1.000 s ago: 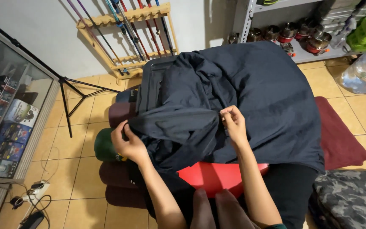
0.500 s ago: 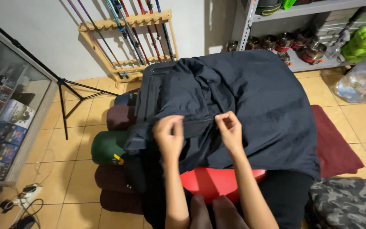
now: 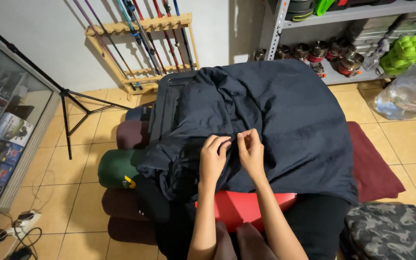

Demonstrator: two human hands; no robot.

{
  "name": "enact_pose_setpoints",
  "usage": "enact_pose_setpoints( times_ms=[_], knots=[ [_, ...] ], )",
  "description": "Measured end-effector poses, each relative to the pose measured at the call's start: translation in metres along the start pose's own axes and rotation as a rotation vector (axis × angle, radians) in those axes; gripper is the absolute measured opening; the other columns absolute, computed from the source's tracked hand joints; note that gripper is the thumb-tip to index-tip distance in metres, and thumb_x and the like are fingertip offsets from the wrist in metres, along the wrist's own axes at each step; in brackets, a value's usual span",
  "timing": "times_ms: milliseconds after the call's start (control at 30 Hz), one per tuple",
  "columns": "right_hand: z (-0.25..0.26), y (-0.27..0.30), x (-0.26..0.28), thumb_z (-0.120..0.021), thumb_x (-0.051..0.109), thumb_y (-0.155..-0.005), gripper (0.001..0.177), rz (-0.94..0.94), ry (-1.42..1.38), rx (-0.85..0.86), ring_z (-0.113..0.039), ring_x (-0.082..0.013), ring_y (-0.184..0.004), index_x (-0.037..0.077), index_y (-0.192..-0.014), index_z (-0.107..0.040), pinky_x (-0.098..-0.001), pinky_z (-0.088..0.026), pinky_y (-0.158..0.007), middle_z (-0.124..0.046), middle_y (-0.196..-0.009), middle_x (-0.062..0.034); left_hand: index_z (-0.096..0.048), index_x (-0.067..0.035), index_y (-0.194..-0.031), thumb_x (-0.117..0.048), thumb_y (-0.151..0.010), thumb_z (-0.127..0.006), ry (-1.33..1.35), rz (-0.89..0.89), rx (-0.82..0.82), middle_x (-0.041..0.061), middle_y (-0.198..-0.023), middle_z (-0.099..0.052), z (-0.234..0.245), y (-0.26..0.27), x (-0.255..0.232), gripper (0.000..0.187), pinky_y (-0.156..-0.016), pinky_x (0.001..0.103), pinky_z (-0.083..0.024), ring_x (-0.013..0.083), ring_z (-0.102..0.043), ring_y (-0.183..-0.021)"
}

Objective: Unfolding, smoothing, and zipping a sleeping bag on top of a plastic storage bin lid.

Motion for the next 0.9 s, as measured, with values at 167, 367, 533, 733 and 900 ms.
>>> enact_pose_setpoints(
  times_ms=[167,367,533,733,900],
  knots=[
    [0.002,-0.004,-0.003,-0.062,0.016,-0.105,0.014,-0.056,-0.028,-0.070,-0.065,-0.0253,-0.063,0.006,-0.096,-0.059,-0.0376,-0.053,-0.057,-0.071,-0.075,-0.0168,-0.075,-0.012,-0.098,-0.012,-0.096,-0.071,-0.075,-0.096,-0.262,0.005,-0.084,-0.064,0.000,0.002,0.015,0.004,-0.081,0.038,-0.057,0.0292,-0.068,-0.085],
    [0.009,-0.011,-0.026,-0.062,0.016,-0.106,0.016,-0.075,-0.049,-0.096,-0.064,-0.0234,-0.064,0.006,-0.093,-0.060,-0.0361,-0.052,-0.056,-0.070,-0.074,-0.0165,-0.074,-0.013,-0.099,-0.010,-0.099,-0.069,-0.123,-0.097,-0.424,0.006,-0.087,-0.063,0.024,0.002,0.028,0.006,-0.081,0.040,-0.056,0.0319,-0.068,-0.085],
    [0.005,-0.019,-0.060,-0.065,0.014,-0.103,0.012,-0.156,-0.198,-0.108,-0.060,-0.0158,-0.065,0.008,-0.094,-0.062,-0.0318,-0.054,-0.060,-0.066,-0.071,-0.0098,-0.075,-0.014,-0.095,-0.010,-0.098,-0.071,-0.157,-0.063,-0.571,0.005,-0.087,-0.065,0.054,0.003,0.039,0.006,-0.082,0.040,-0.056,0.0308,-0.068,-0.085],
    [-0.005,-0.012,-0.043,-0.068,0.010,-0.099,0.008,-0.306,-0.433,-0.089,-0.064,-0.0147,-0.063,0.006,-0.093,-0.065,-0.0319,-0.061,-0.062,-0.062,-0.069,-0.0074,-0.076,-0.017,-0.094,-0.011,-0.098,-0.073,-0.222,-0.001,-0.688,0.002,-0.086,-0.064,0.079,0.010,0.057,0.008,-0.083,0.036,-0.056,0.0254,-0.068,-0.083],
    [-0.018,-0.007,-0.035,-0.069,0.008,-0.097,0.006,-0.375,-0.554,-0.072,-0.065,-0.0155,-0.061,0.005,-0.092,-0.066,-0.0332,-0.063,-0.063,-0.060,-0.069,-0.0088,-0.077,-0.019,-0.097,-0.011,-0.098,-0.071,-0.286,0.061,-0.767,-0.002,-0.090,-0.066,0.086,0.012,0.058,0.010,-0.088,0.036,-0.052,0.0233,-0.068,-0.085]
  ],
)
Point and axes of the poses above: each hand's wrist, its own y-axis away from the middle knuckle, its own z-axis out of the back of the hand, x = y × z, the point moved 2 cm from there along -y, towards the middle knuckle
